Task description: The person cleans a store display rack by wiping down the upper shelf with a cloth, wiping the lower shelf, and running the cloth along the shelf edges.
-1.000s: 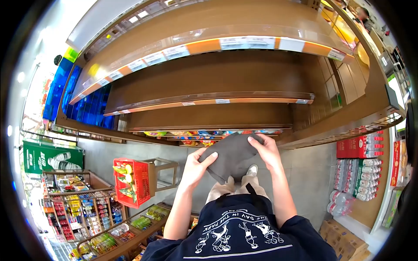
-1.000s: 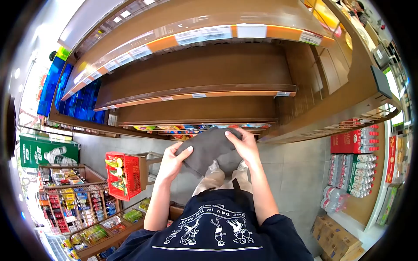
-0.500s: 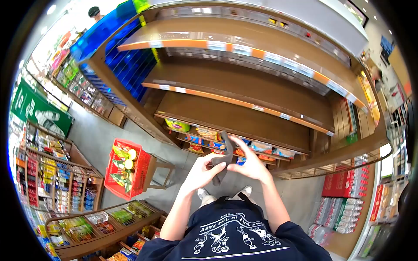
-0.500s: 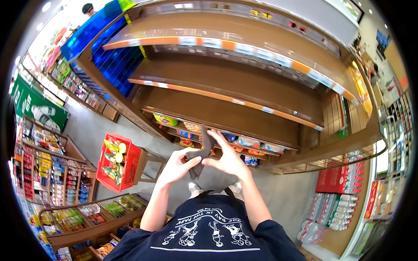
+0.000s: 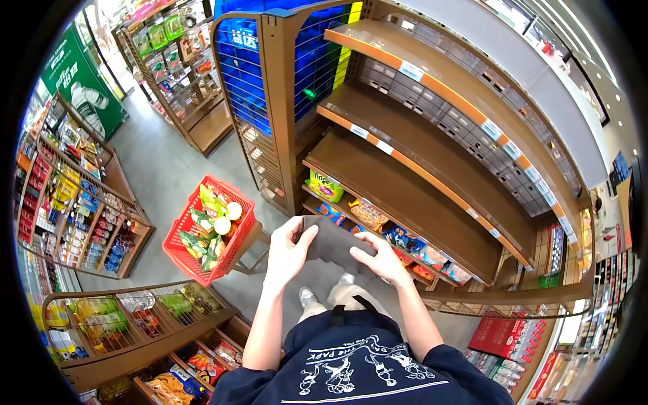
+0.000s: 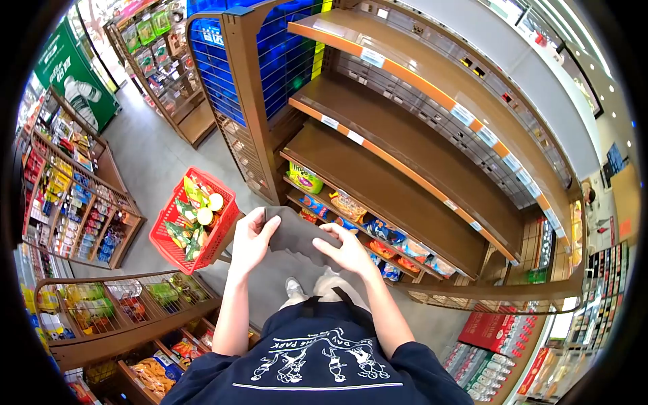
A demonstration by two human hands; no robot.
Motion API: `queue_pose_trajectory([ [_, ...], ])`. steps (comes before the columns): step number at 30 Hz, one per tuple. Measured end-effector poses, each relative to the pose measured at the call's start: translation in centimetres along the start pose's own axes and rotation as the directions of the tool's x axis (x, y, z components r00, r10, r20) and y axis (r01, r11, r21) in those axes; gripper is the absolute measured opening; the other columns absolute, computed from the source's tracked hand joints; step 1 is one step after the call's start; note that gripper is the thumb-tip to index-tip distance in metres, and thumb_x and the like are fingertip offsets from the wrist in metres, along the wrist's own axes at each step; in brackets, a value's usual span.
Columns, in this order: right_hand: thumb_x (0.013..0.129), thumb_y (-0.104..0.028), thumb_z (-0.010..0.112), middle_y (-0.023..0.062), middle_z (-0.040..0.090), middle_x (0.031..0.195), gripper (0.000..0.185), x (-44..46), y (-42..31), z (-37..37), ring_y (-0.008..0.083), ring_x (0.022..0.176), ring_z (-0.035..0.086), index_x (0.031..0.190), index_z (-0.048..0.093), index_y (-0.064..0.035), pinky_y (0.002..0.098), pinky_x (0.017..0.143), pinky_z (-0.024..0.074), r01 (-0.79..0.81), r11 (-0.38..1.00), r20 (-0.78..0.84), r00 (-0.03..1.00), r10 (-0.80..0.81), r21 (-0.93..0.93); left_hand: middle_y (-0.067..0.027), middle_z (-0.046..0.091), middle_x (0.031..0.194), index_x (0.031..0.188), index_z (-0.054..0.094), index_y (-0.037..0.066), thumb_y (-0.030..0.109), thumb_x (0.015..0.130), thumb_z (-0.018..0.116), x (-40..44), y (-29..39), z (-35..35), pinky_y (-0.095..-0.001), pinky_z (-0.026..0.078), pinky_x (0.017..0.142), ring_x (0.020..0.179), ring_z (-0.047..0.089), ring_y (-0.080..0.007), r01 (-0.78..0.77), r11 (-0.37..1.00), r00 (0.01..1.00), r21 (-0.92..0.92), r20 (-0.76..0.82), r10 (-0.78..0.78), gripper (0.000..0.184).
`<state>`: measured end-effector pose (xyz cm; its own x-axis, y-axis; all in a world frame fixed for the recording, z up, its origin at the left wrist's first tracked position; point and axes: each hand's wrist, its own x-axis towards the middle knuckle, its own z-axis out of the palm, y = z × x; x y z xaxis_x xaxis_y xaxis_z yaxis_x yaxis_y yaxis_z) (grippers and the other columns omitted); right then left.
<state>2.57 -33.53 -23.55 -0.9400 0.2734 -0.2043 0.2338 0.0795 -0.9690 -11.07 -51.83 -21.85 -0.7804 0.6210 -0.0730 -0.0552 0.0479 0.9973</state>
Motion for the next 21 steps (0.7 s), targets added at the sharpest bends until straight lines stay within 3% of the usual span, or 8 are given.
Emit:
queue_pose_trajectory([
  [2,0.093,-0.038,0.064,0.0038,0.065,0.102,0.045,1.1,0.3,-1.1,0.0109,0.097,0.056,0.118,0.06,-0.0005,0.029,0.086,0.0456,-0.057,0.997,0.016,0.998,0.058,-0.061,-0.0041,0.068,0.092,0.103,0.061,-0.005,0.003,0.093,0.059,1.1,0.3,0.3,-0.0232,0.049,0.077,0.084,0.059,-0.0066,-0.121,0.987,0.984,-0.109,-0.147,0.104,0.013],
  [8,0.096,-0.036,0.06,-0.0041,0.055,0.092,0.032,5.5,1.3,-2.4,0.0058,0.084,0.047,0.104,0.058,-0.0045,0.0234,0.076,0.0408,-0.044,0.985,-0.017,0.999,0.048,0.166,-0.007,0.068,0.097,0.103,0.062,-0.004,0.005,0.092,0.062,5.2,0.2,0.1,-0.0247,0.048,0.082,0.087,0.061,-0.0094,-0.07,0.996,0.986,-0.06,-0.158,0.06,0.014],
  [11,0.093,-0.031,0.066,-0.0037,0.052,0.088,0.028,7.9,1.4,-2.9,0.0057,0.082,0.047,0.1,0.055,-0.005,0.0233,0.073,0.041,-0.03,0.979,0.023,0.999,0.025,0.201,-0.009,0.063,0.088,0.093,0.068,-0.002,0.01,0.084,0.071,8.8,-1.6,-0.4,-0.0228,0.047,0.071,0.072,0.057,-0.012,-0.282,0.878,0.853,0.387,-0.318,0.414,0.016],
  [12,0.092,-0.024,0.068,-0.0045,0.049,0.084,0.024,8.5,1.4,-3.2,0.0038,0.076,0.044,0.095,0.051,-0.007,0.0216,0.064,0.0385,0.01,0.994,-0.023,1.0,-0.007,0.107,-0.009,0.063,0.088,0.093,0.068,-0.002,0.01,0.084,0.071,9.5,-1.1,-0.4,-0.0228,0.047,0.071,0.072,0.057,-0.012,-0.278,0.867,0.862,0.414,-0.292,0.415,0.016],
  [14,0.088,-0.018,0.071,-0.0043,0.049,0.081,0.024,9.8,1.5,-3.4,0.0043,0.077,0.044,0.091,0.049,-0.0073,0.0227,0.067,0.0392,0.146,0.967,-0.11,0.986,-0.125,0.207,-0.0047,0.057,0.072,0.096,0.068,-0.004,0.012,0.085,0.071,10.7,0.3,-0.1,-0.0239,0.04,0.055,0.061,0.049,-0.008,-0.064,0.846,0.892,0.53,-0.35,0.287,0.019],
  [15,0.086,-0.014,0.072,-0.0055,0.05,0.08,0.024,10.1,1.3,-3.8,0.0029,0.073,0.043,0.092,0.05,-0.0076,0.0216,0.064,0.0376,0.074,0.954,-0.112,0.993,-0.043,0.29,0.0002,0.05,0.058,0.097,0.067,-0.005,0.014,0.088,0.069,11.5,0.8,0.2,-0.0254,0.03,0.047,0.053,0.041,-0.0047,0.001,0.916,0.92,0.4,-0.36,0.156,0.021],
  [18,0.085,-0.014,0.074,-0.0035,0.058,0.077,0.026,11.0,0.7,-4.1,0.0029,0.067,0.045,0.099,0.055,-0.004,0.0221,0.06,0.0389,0.107,0.968,-0.293,0.955,-0.037,0.227,0.0039,0.045,0.049,0.097,0.067,-0.005,0.015,0.09,0.067,13.8,0.3,1.4,-0.0239,0.027,0.045,0.048,0.037,-0.0028,0.016,0.93,0.906,0.368,-0.398,0.142,0.021],
  [21,0.085,-0.014,0.075,-0.0008,0.064,0.078,0.026,11.8,0.0,-3.9,0.0007,0.065,0.051,0.102,0.06,-0.0023,0.0188,0.057,0.0413,0.099,0.99,-0.4,0.915,-0.052,0.097,-0.0027,0.06,0.064,0.1,0.06,-0.003,0.017,0.095,0.061,15.5,0.6,2.9,-0.0223,0.04,0.049,0.055,0.052,-0.0063,0.003,0.986,0.925,0.164,-0.376,0.06,0.021],
])
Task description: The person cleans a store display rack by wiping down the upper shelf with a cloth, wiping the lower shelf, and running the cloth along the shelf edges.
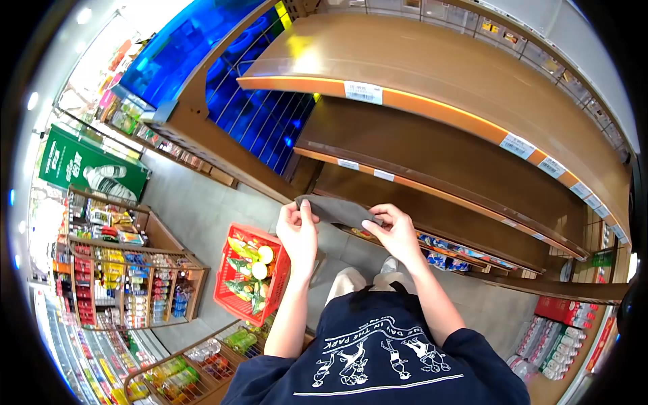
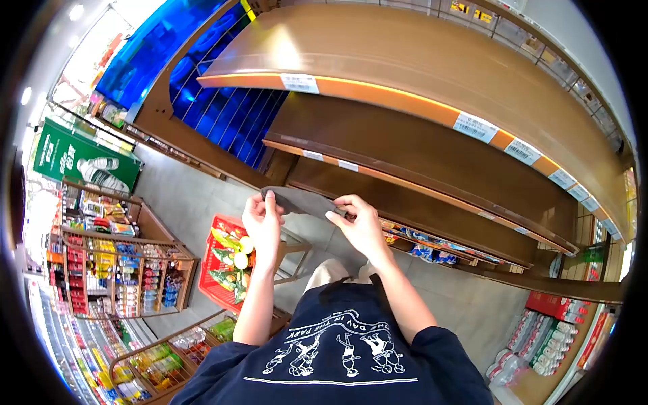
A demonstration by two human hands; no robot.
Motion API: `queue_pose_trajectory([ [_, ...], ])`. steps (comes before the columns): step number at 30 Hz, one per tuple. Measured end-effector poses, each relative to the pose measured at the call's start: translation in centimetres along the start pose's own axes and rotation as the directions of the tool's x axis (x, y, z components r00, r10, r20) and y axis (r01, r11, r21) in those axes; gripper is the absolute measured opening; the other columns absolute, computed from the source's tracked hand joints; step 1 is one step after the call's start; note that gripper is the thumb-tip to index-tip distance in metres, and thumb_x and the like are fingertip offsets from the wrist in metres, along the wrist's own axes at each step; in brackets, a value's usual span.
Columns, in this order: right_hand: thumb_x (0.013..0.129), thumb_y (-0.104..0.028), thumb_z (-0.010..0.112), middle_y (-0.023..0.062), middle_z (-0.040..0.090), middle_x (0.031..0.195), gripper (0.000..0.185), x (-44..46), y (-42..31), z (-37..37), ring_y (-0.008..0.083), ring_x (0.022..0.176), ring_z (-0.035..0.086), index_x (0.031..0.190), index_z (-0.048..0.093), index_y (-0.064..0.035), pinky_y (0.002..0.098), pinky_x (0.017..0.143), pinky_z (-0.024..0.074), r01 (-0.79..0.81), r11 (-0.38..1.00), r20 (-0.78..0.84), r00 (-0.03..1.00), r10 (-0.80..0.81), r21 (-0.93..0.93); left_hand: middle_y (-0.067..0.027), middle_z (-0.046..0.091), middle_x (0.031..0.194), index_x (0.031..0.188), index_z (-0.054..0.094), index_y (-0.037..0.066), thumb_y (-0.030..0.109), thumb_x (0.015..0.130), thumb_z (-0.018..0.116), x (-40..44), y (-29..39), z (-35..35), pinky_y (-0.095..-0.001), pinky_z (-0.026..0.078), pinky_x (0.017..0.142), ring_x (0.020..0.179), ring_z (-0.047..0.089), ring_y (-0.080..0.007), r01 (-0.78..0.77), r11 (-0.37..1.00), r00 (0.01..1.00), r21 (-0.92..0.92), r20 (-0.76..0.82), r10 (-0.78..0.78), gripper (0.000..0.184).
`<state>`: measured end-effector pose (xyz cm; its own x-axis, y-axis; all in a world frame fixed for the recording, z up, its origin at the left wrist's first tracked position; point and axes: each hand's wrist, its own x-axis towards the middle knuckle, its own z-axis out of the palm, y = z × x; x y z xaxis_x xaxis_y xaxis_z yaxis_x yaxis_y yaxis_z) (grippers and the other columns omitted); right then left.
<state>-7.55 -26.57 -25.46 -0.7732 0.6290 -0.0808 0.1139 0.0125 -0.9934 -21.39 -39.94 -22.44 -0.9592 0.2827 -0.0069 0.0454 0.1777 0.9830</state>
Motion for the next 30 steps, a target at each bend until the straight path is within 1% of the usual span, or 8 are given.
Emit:
queue_pose_trajectory([
  [2,0.084,-0.015,0.076,0.0022,0.066,0.077,0.023,0.5,-1.0,0.7,0.0028,0.065,0.055,0.096,0.064,0.0006,0.0199,0.058,0.0445,-0.039,0.998,-0.091,0.995,0.034,-0.051,-0.0106,0.066,0.082,0.102,0.053,-0.002,0.018,0.098,0.056,1.2,-0.1,1.0,-0.0274,0.056,0.062,0.069,0.065,-0.0158,-0.013,0.984,1.0,-0.175,0.001,0.013,0.02],
  [4,0.084,-0.015,0.076,0.0018,0.064,0.076,0.021,1.0,-1.8,1.8,0.0034,0.063,0.054,0.092,0.064,0.001,0.0203,0.058,0.0441,-0.121,0.992,-0.148,0.982,0.115,-0.032,-0.0113,0.066,0.085,0.103,0.053,-0.002,0.018,0.099,0.056,2.6,-0.8,2.1,-0.0287,0.057,0.066,0.072,0.065,-0.0168,-0.035,0.955,0.999,-0.293,-0.014,0.032,0.021],
  [7,0.084,-0.016,0.076,0.0036,0.054,0.073,0.021,2.4,-1.2,4.0,0.0062,0.054,0.042,0.084,0.064,0.0021,0.0239,0.048,0.0361,0.191,0.96,-0.344,0.904,-0.252,-0.203,-0.0125,0.064,0.092,0.105,0.051,-0.002,0.019,0.099,0.056,4.9,-1.6,2.9,-0.0351,0.059,0.077,0.082,0.064,-0.0191,0.04,0.884,0.999,-0.466,0.021,-0.034,0.023],
  [10,0.086,-0.017,0.073,0.0024,0.05,0.067,0.022,3.4,-1.4,6.0,0.0067,0.053,0.038,0.087,0.064,0.0032,0.0252,0.046,0.0308,0.172,0.935,-0.42,0.858,-0.297,-0.309,-0.0123,0.062,0.095,0.11,0.048,-0.002,0.018,0.098,0.056,6.8,-2.0,3.6,-0.0397,0.056,0.085,0.09,0.061,-0.0172,0.084,0.777,0.995,-0.624,0.008,-0.101,0.025],
  [15,0.095,-0.026,0.062,0.0126,0.068,0.071,0.036,4.5,-2.9,8.4,0.0143,0.051,0.061,0.109,0.055,0.0068,0.025,0.046,0.0463,-0.111,0.962,-0.492,0.841,0.224,0.248,-0.0103,0.061,0.093,0.112,0.048,-0.004,0.018,0.098,0.057,8.9,-2.5,4.5,-0.0389,0.055,0.086,0.086,0.06,-0.0165,0.165,0.718,0.986,-0.676,0.095,-0.136,0.027],
  [20,0.098,-0.027,0.056,0.0286,0.067,0.099,0.048,5.3,-3.6,8.7,0.0274,0.073,0.071,0.121,0.039,0.0102,0.033,0.058,0.0596,-0.114,0.916,-0.443,0.848,0.292,0.386,-0.0076,0.06,0.088,0.111,0.048,-0.003,0.019,0.098,0.058,9.9,-2.8,4.8,-0.0346,0.055,0.084,0.082,0.06,-0.0129,0.213,0.697,0.976,-0.684,0.186,-0.115,0.027],
  [24,0.093,-0.024,0.065,0.0283,0.058,0.117,0.047,6.8,-2.7,9.7,0.0358,0.104,0.065,0.115,0.037,0.0074,0.0417,0.073,0.0624,0.071,0.872,-0.514,0.83,0.217,0.484,-0.0098,0.059,0.091,0.117,0.04,-0.006,0.018,0.098,0.058,10.3,-2.7,4.7,-0.0363,0.056,0.087,0.084,0.061,-0.0153,0.242,0.682,0.966,-0.69,0.241,-0.098,0.035],
  [30,0.089,-0.021,0.071,0.0222,0.06,0.108,0.043,8.0,-1.7,10.6,0.0342,0.1,0.066,0.108,0.042,0.0035,0.0413,0.071,0.0628,0.179,0.835,-0.599,0.774,0.207,0.52,-0.015,0.054,0.107,0.122,0.034,-0.007,0.018,0.097,0.058,10.5,-3.0,4.1,-0.0404,0.054,0.093,0.097,0.059,-0.02,0.294,0.662,0.944,-0.689,0.317,-0.09,0.043],
])
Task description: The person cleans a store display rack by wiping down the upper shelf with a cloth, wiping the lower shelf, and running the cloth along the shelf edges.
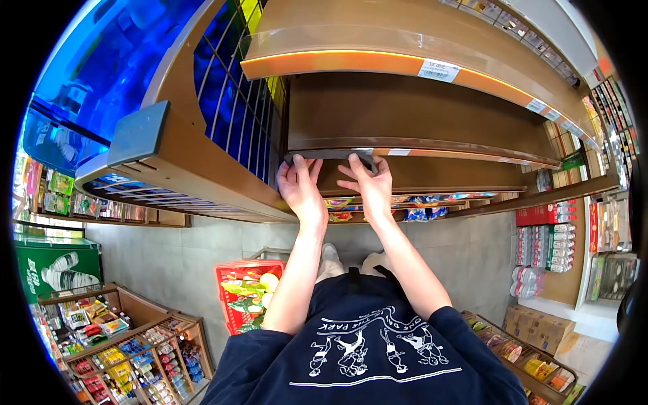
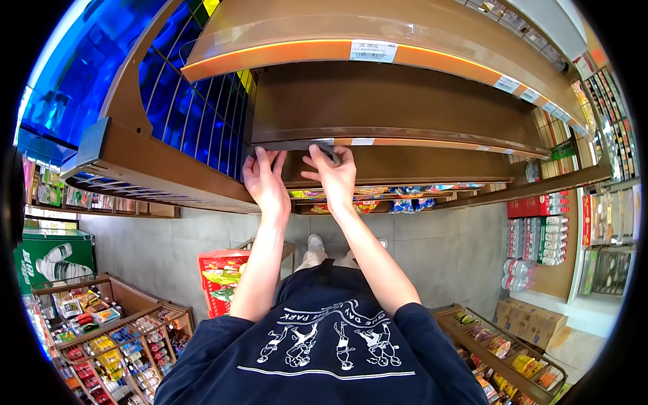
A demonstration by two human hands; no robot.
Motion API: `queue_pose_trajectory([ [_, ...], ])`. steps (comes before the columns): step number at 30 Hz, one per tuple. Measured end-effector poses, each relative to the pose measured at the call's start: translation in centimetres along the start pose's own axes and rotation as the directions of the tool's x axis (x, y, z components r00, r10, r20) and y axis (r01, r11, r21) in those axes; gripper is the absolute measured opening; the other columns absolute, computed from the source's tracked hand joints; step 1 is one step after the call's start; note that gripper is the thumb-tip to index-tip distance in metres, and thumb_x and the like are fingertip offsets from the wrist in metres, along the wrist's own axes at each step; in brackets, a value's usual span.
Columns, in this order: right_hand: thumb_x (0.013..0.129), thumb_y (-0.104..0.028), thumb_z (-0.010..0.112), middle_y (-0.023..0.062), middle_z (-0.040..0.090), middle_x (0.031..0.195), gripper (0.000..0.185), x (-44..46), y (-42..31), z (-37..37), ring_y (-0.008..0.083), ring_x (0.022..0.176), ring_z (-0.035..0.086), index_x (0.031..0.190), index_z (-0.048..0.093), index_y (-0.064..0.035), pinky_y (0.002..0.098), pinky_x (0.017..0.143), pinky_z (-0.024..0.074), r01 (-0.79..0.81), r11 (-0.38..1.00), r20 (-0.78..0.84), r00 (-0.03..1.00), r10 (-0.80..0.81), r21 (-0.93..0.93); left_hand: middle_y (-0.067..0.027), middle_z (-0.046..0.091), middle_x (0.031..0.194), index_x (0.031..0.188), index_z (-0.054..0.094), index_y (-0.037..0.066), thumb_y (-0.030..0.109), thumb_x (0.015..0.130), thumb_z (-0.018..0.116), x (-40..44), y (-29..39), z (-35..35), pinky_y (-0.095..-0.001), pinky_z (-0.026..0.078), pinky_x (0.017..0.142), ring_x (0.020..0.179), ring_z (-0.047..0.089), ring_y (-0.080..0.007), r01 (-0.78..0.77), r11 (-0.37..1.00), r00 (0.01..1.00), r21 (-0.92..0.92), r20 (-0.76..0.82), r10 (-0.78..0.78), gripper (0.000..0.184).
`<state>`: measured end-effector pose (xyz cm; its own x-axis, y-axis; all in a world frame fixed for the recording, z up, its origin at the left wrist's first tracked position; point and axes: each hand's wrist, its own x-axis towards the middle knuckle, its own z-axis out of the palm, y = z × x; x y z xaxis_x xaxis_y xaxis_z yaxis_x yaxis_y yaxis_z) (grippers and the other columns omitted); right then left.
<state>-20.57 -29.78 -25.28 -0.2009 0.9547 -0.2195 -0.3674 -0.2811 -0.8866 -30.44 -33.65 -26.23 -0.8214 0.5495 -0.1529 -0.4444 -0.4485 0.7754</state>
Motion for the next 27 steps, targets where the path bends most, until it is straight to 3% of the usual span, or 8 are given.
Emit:
queue_pose_trajectory([
  [10,0.087,-0.022,0.073,0.0201,0.061,0.106,0.044,0.9,0.4,0.0,0.0324,0.097,0.068,0.107,0.044,0.0051,0.04,0.069,0.0625,0.018,0.999,-0.02,1.0,-0.019,-0.034,-0.0122,0.054,0.112,0.122,0.038,-0.004,0.017,0.096,0.06,0.4,0.1,-0.1,-0.0413,0.054,0.094,0.103,0.057,-0.019,-0.015,1.0,0.994,0.018,0.108,0.013,0.039],
  [16,0.087,-0.021,0.073,0.0181,0.063,0.103,0.041,1.2,0.8,-0.3,0.0293,0.09,0.07,0.106,0.048,0.005,0.036,0.063,0.0622,0.07,0.993,-0.052,0.996,-0.075,-0.099,-0.0106,0.056,0.109,0.12,0.041,-0.002,0.016,0.095,0.061,0.7,-0.4,-0.3,-0.0405,0.055,0.093,0.101,0.058,-0.0174,-0.015,1.0,0.995,0.016,0.102,0.014,0.037],
  [18,0.083,-0.017,0.077,0.0203,0.068,0.091,0.042,1.3,0.7,-0.4,0.0245,0.082,0.071,0.1,0.046,0.0061,0.0316,0.058,0.0611,0.132,0.987,-0.068,0.988,-0.139,-0.094,-0.01,0.057,0.108,0.121,0.041,-0.002,0.015,0.095,0.061,0.6,-0.6,-0.2,-0.0401,0.055,0.093,0.1,0.059,-0.0168,-0.015,1.0,0.995,0.016,0.095,0.014,0.037],
  [27,0.081,-0.015,0.078,0.0184,0.068,0.088,0.041,1.3,-0.6,-1.3,0.0221,0.077,0.071,0.099,0.048,0.0061,0.0287,0.054,0.0595,0.17,0.977,-0.135,0.973,-0.187,-0.131,-0.009,0.059,0.103,0.114,0.042,-0.002,0.014,0.097,0.059,-0.2,-1.7,0.6,-0.0395,0.057,0.091,0.098,0.061,-0.0152,0.001,1.0,0.994,0.026,0.107,-0.004,0.029],
])
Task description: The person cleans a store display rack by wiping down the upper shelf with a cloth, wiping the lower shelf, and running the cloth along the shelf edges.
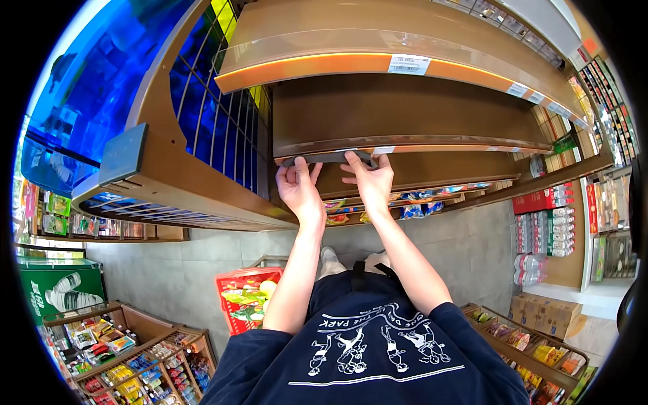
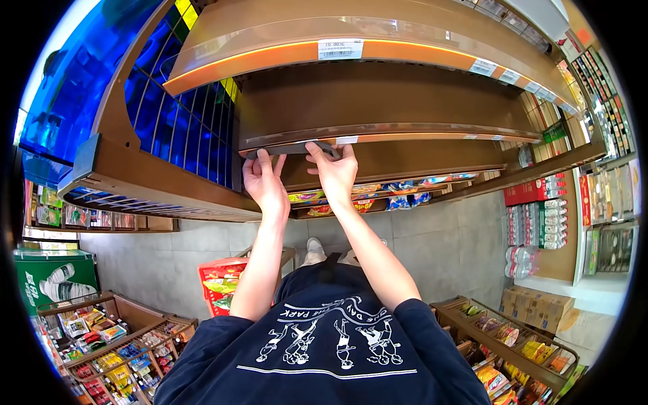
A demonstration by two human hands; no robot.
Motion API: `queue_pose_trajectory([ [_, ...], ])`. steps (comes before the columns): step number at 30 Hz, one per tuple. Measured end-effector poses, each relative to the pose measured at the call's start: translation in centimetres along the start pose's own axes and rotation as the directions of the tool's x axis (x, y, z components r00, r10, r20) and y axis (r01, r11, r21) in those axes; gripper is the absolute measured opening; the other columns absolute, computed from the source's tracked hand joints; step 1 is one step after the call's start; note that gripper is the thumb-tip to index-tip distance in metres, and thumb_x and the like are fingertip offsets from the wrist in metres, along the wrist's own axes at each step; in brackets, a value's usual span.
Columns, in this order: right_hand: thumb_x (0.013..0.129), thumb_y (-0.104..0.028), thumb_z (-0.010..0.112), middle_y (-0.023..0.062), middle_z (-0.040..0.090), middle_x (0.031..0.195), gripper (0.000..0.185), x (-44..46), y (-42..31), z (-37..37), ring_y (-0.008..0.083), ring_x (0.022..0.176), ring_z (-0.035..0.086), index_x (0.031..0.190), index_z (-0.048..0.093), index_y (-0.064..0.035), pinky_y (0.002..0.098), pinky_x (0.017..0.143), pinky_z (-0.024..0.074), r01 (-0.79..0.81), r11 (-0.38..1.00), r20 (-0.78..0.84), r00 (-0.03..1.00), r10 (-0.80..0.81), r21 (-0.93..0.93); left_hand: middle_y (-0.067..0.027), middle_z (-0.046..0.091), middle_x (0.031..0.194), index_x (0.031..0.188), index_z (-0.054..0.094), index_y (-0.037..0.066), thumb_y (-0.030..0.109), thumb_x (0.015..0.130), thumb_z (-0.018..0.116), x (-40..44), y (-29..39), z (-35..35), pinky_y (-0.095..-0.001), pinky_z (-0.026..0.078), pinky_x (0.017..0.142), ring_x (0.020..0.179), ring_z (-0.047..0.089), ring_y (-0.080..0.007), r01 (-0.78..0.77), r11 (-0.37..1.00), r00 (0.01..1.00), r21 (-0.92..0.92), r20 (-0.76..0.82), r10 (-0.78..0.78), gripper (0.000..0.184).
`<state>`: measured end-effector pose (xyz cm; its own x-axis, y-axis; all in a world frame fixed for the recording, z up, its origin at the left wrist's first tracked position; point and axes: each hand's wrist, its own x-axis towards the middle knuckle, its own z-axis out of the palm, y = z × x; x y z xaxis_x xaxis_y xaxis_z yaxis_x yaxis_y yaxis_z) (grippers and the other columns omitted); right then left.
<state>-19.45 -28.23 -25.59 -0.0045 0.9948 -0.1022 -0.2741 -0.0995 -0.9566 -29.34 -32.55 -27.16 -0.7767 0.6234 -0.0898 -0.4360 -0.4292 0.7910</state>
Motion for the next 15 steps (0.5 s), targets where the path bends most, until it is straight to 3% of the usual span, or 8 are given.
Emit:
queue_pose_trajectory([
  [15,0.079,-0.016,0.08,0.0165,0.069,0.084,0.04,0.6,-0.5,-1.6,0.0202,0.074,0.071,0.096,0.051,0.0043,0.0275,0.054,0.0581,-0.012,0.999,-0.051,0.999,0.009,-0.046,-0.0113,0.059,0.104,0.119,0.039,-0.005,0.014,0.098,0.057,-1.2,-0.8,1.2,-0.0411,0.057,0.092,0.099,0.061,-0.0181,0.006,1.0,1.0,0.024,0.013,-0.007,0.034],
])
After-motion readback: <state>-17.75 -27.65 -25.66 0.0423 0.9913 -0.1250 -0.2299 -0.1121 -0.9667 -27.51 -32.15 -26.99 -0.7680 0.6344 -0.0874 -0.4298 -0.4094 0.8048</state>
